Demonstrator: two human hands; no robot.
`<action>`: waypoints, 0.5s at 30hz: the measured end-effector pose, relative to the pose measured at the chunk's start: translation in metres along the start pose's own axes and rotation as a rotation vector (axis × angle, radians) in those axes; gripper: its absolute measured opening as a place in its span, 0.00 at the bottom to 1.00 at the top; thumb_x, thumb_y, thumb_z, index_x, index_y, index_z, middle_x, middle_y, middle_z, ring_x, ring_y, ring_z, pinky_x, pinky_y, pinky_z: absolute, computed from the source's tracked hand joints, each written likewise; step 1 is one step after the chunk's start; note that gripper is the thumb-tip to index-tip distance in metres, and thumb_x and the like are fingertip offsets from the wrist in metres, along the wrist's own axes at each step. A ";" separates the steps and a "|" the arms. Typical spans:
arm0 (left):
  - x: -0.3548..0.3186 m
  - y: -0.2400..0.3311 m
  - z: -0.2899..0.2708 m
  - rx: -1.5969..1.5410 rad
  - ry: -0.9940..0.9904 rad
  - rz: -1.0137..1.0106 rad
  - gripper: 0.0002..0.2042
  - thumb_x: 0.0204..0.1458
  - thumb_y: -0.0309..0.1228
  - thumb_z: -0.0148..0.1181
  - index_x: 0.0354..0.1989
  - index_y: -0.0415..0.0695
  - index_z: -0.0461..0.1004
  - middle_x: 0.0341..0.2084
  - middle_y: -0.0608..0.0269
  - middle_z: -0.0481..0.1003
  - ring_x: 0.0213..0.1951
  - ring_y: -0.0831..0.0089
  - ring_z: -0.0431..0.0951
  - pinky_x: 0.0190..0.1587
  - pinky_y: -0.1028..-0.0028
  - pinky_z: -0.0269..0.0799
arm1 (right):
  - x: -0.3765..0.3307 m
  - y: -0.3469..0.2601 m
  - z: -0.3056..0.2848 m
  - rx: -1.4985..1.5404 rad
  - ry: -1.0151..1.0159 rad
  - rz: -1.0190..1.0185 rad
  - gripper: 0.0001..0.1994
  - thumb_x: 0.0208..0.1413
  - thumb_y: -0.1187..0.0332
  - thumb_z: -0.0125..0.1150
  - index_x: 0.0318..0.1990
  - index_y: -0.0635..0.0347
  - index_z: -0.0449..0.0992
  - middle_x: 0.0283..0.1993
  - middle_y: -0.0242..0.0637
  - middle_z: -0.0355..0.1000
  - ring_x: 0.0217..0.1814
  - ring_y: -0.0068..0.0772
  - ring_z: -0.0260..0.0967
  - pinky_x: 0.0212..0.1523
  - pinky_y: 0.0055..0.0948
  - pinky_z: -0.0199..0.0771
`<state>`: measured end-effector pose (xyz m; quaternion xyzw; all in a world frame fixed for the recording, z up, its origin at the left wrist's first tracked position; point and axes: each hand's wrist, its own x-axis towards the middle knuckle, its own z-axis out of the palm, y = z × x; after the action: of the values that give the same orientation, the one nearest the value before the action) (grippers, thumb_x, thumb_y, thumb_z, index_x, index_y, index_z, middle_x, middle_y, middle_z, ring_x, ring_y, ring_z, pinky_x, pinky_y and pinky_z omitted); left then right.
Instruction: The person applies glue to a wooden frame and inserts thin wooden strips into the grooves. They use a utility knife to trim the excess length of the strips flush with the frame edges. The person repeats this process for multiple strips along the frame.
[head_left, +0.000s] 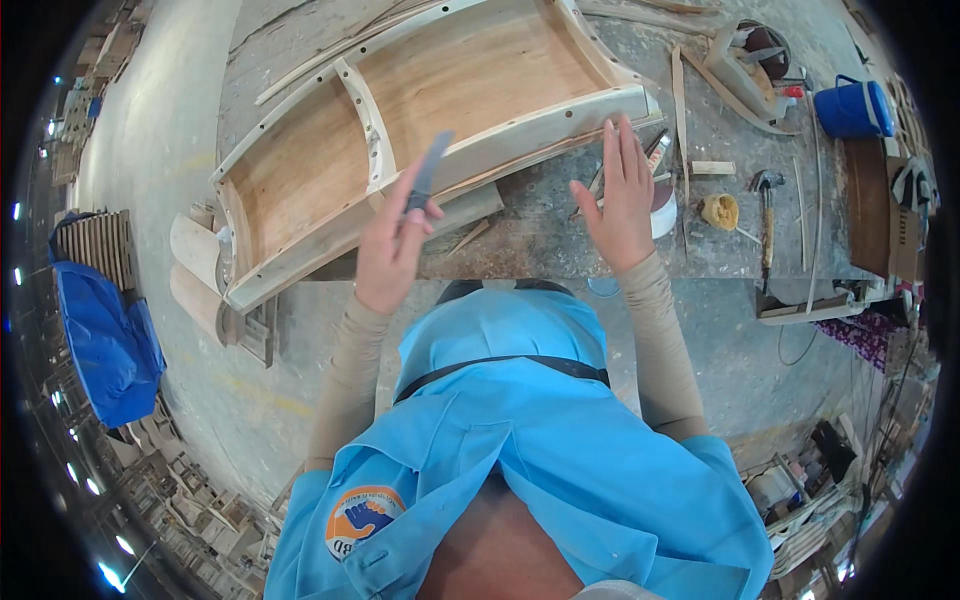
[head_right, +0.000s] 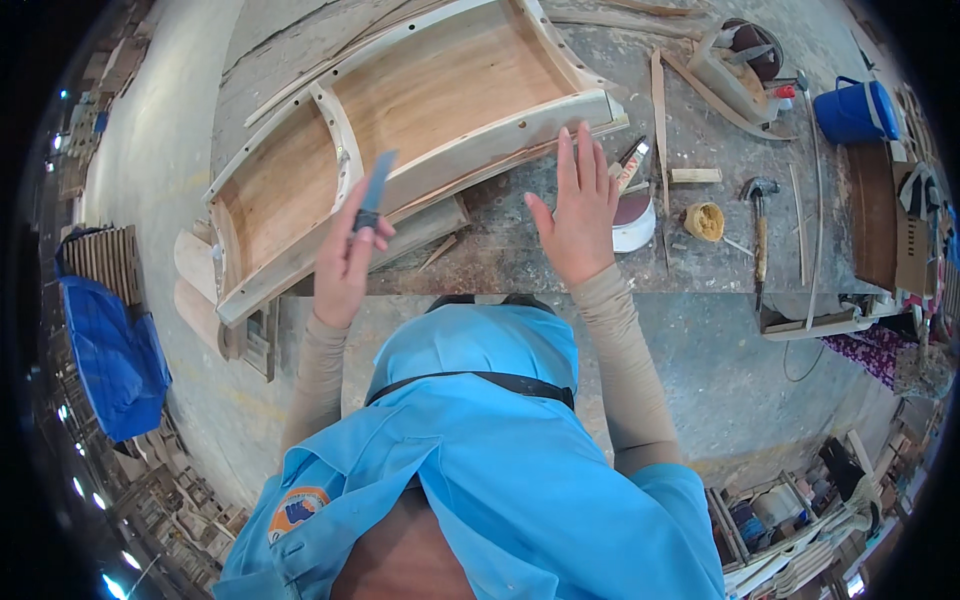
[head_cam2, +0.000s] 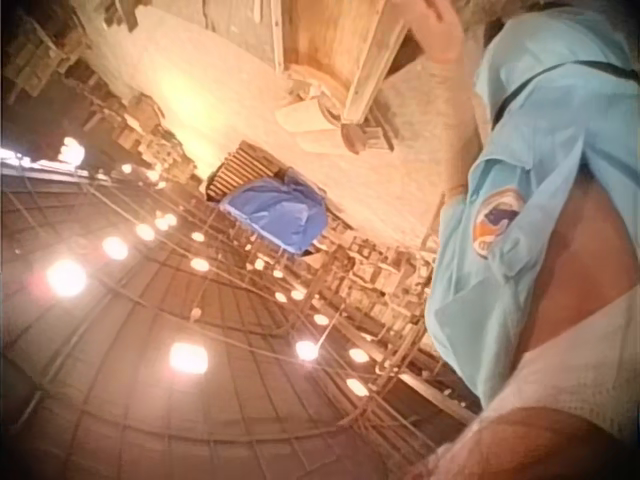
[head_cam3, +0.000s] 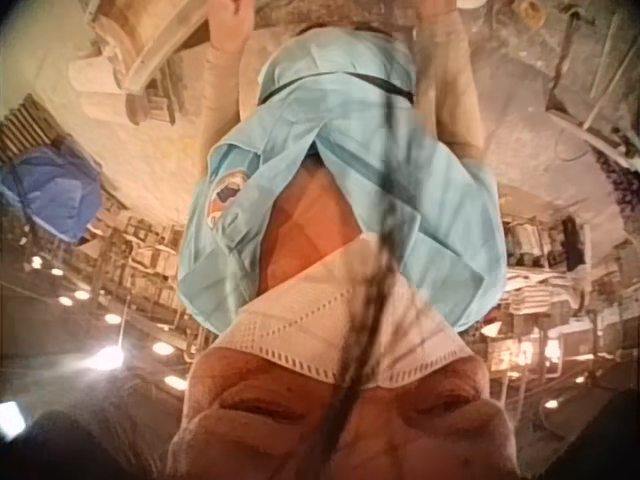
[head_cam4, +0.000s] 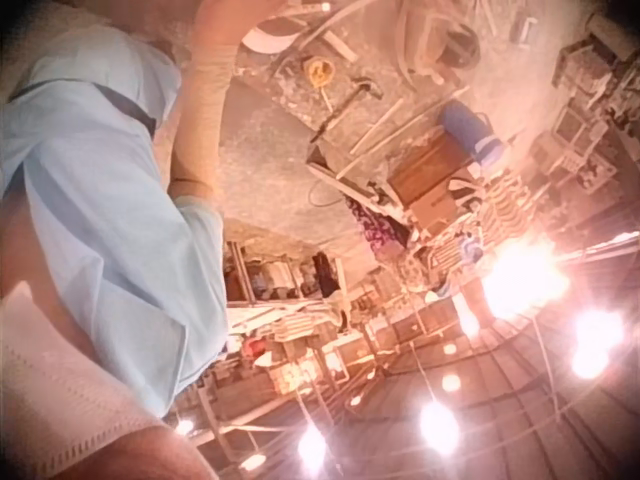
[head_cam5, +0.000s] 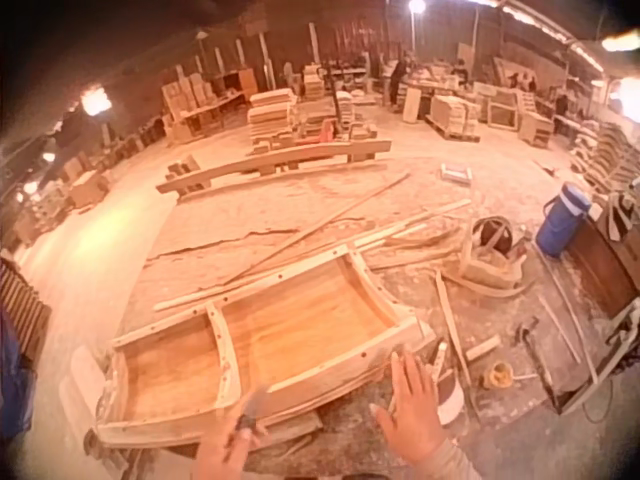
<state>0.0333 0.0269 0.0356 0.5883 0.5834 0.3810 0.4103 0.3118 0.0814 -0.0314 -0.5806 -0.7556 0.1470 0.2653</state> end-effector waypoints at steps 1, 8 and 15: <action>0.005 0.005 0.005 0.035 -0.058 -0.009 0.25 0.64 0.26 0.46 0.71 0.45 0.60 0.38 0.61 0.75 0.36 0.78 0.72 0.45 0.77 0.70 | 0.001 -0.001 -0.001 -0.010 -0.010 -0.001 0.42 0.55 0.61 0.65 0.74 0.59 0.49 0.78 0.48 0.42 0.76 0.61 0.45 0.70 0.60 0.48; 0.040 0.003 0.016 0.276 -0.177 0.233 0.24 0.60 0.25 0.52 0.67 0.47 0.66 0.43 0.48 0.77 0.39 0.54 0.76 0.47 0.66 0.72 | -0.002 -0.026 0.003 -0.141 -0.079 0.040 0.42 0.53 0.65 0.66 0.75 0.47 0.51 0.79 0.46 0.41 0.75 0.64 0.44 0.68 0.65 0.50; 0.064 0.002 0.006 0.331 -0.308 0.262 0.23 0.59 0.25 0.53 0.65 0.46 0.69 0.36 0.52 0.78 0.36 0.57 0.75 0.45 0.66 0.71 | -0.002 -0.036 0.006 -0.146 0.027 0.077 0.32 0.54 0.71 0.64 0.68 0.49 0.64 0.75 0.42 0.51 0.73 0.59 0.50 0.67 0.58 0.55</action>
<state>0.0412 0.0902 0.0337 0.7690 0.4875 0.2359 0.3396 0.2795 0.0703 -0.0178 -0.6288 -0.7379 0.0937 0.2264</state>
